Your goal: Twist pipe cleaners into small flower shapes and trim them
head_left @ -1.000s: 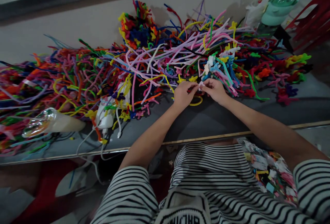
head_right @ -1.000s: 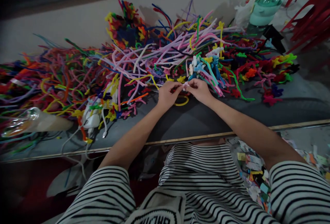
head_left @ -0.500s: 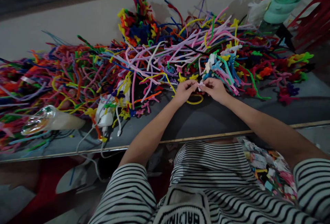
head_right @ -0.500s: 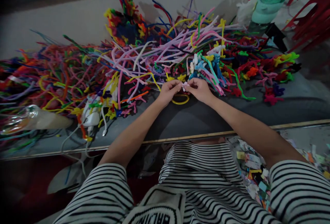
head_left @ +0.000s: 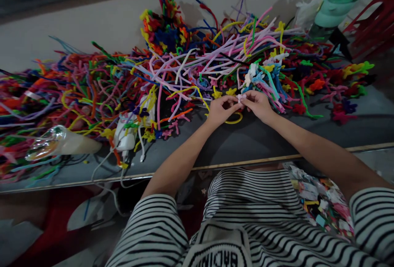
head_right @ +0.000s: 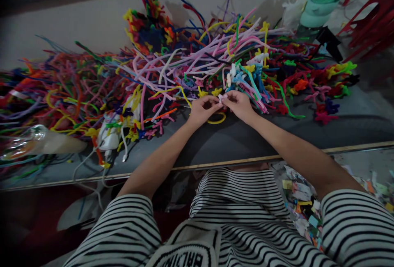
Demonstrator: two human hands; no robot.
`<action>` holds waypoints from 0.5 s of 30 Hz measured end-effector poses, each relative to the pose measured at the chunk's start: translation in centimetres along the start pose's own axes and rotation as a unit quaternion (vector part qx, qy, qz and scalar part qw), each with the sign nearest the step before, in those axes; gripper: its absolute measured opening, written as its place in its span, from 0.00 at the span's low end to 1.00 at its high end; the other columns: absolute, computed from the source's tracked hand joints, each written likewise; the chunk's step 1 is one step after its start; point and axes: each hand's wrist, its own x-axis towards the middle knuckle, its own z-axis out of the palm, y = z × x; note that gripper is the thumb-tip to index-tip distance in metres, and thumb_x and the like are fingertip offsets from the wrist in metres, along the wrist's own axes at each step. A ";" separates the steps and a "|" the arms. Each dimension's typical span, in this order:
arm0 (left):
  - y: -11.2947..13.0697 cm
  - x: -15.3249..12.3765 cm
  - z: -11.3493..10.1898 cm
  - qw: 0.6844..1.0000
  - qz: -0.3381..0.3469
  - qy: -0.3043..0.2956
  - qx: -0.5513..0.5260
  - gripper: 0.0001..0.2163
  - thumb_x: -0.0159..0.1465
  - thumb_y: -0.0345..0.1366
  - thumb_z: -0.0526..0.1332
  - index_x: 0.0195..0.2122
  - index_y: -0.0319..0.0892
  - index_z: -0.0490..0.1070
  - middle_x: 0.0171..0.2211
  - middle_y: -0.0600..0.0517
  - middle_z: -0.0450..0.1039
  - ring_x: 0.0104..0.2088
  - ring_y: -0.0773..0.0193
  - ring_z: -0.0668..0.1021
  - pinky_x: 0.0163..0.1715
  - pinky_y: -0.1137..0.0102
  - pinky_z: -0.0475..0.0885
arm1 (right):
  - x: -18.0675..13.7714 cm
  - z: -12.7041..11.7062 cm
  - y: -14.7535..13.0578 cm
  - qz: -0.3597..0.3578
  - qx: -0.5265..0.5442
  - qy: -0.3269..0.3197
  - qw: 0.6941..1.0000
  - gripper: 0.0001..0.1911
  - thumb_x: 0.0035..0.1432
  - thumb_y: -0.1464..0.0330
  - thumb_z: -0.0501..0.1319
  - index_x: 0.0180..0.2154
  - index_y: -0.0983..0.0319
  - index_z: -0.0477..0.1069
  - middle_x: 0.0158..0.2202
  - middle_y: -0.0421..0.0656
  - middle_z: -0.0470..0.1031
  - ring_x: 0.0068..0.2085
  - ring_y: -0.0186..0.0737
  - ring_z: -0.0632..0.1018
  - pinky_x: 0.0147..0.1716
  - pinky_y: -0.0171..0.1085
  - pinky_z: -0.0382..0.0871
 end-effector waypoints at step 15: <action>-0.3 0.0 0.9 0.998 0.003 0.033 0.058 0.13 0.68 0.45 0.62 0.35 0.41 0.78 0.30 0.51 0.81 0.29 0.67 0.78 0.32 0.71 0.72 | 0.2 -0.2 0.0 0.013 0.013 -0.008 1.000 0.27 0.43 0.48 0.77 0.32 0.60 0.71 0.24 0.38 0.75 0.25 0.34 0.76 0.19 0.32 0.63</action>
